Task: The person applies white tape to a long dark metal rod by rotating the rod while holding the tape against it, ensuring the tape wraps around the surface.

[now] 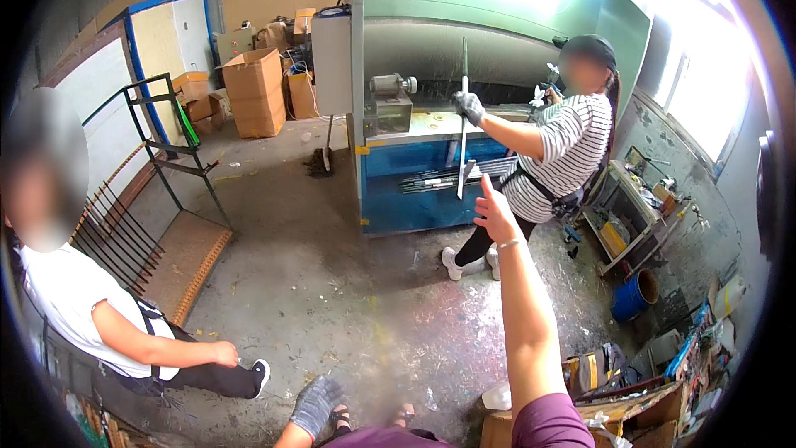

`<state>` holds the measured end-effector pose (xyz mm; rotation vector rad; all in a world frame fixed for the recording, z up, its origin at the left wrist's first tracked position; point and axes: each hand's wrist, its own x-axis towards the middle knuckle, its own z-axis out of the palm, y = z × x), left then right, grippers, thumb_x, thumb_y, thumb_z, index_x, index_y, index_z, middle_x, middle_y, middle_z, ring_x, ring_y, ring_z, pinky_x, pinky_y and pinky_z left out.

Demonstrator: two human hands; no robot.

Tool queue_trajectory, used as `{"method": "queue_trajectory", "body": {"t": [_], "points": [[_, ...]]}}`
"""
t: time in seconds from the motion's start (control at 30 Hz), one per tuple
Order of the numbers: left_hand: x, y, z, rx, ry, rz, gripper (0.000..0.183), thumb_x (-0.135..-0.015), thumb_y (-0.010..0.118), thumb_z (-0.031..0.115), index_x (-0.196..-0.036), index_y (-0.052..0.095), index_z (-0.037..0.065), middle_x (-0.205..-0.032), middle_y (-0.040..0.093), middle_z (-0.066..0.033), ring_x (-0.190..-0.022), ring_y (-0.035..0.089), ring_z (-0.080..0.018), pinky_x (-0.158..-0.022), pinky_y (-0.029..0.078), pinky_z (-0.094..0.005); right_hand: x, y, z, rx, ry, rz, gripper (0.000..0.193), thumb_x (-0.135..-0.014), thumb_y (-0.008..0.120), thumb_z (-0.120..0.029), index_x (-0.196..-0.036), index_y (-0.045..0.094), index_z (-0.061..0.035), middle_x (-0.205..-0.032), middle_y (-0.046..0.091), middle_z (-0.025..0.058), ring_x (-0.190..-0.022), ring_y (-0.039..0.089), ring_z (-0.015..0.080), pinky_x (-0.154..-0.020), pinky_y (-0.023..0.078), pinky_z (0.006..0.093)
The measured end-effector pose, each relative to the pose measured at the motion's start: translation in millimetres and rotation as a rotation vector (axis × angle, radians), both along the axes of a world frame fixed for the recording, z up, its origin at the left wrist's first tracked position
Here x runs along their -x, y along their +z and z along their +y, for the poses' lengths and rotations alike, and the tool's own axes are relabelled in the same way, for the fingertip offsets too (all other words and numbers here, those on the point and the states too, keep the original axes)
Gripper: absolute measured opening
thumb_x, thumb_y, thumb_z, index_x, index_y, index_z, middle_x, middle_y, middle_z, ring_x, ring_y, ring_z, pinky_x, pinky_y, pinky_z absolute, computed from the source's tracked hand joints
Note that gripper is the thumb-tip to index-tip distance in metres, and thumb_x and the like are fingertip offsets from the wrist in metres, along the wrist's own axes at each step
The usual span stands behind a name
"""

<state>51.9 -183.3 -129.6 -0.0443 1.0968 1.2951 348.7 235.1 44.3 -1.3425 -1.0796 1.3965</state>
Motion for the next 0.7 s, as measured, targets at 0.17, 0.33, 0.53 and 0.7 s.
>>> {"method": "queue_trajectory", "body": {"t": [0.17,0.33,0.53,0.7], "points": [[-2.2,-15.9,-13.8,-0.008,0.04,-0.008,0.031,-0.092,0.046,0.032,-0.103,0.056,0.005,-0.095,0.062,-0.014,-0.093,0.058,-0.0321,-0.087,0.046,-0.0482,15.0,-5.9,35.4,0.053,0.119,0.224,0.033,-0.09,0.054,-0.04,-0.096,0.052,-0.0077,-0.063,0.047,-0.002,-0.047,0.04,0.0095,-0.041,0.034,0.0214],[-5.4,4.8,18.4,-0.136,-0.092,0.092,0.032,-0.092,0.048,0.031,-0.107,0.056,0.004,-0.101,0.062,-0.0139,-0.097,0.059,-0.0297,-0.088,0.046,-0.0459,22.5,-46.2,-13.3,-0.04,0.106,0.275,0.028,-0.094,0.048,-0.034,-0.078,0.048,-0.0108,-0.053,0.032,-0.0057,-0.038,0.027,0.0061,-0.036,0.021,0.022],[-30.8,85.7,164.5,-0.583,-0.406,0.382,0.035,-0.096,0.042,0.028,-0.119,0.054,0.004,-0.111,0.061,-0.0094,-0.101,0.059,-0.0171,-0.091,0.046,-0.0337,36.6,-94.2,-180.0,-0.025,0.304,0.308,0.026,-0.093,0.05,-0.031,-0.074,0.047,-0.0133,-0.055,0.037,-0.0071,-0.042,0.032,0.0049,-0.037,0.023,0.0218],[-82.0,183.8,236.9,-0.918,-0.519,-0.161,0.055,-0.092,0.043,0.046,-0.124,0.046,0.002,-0.106,0.059,-0.0096,-0.087,0.058,-0.0188,-0.079,0.049,-0.0354,38.2,-110.0,-298.4,0.189,0.59,0.532,0.026,-0.092,0.053,-0.034,-0.082,0.053,-0.0098,-0.061,0.041,-0.0083,-0.051,0.036,0.0034,-0.044,0.027,0.0196]]}}
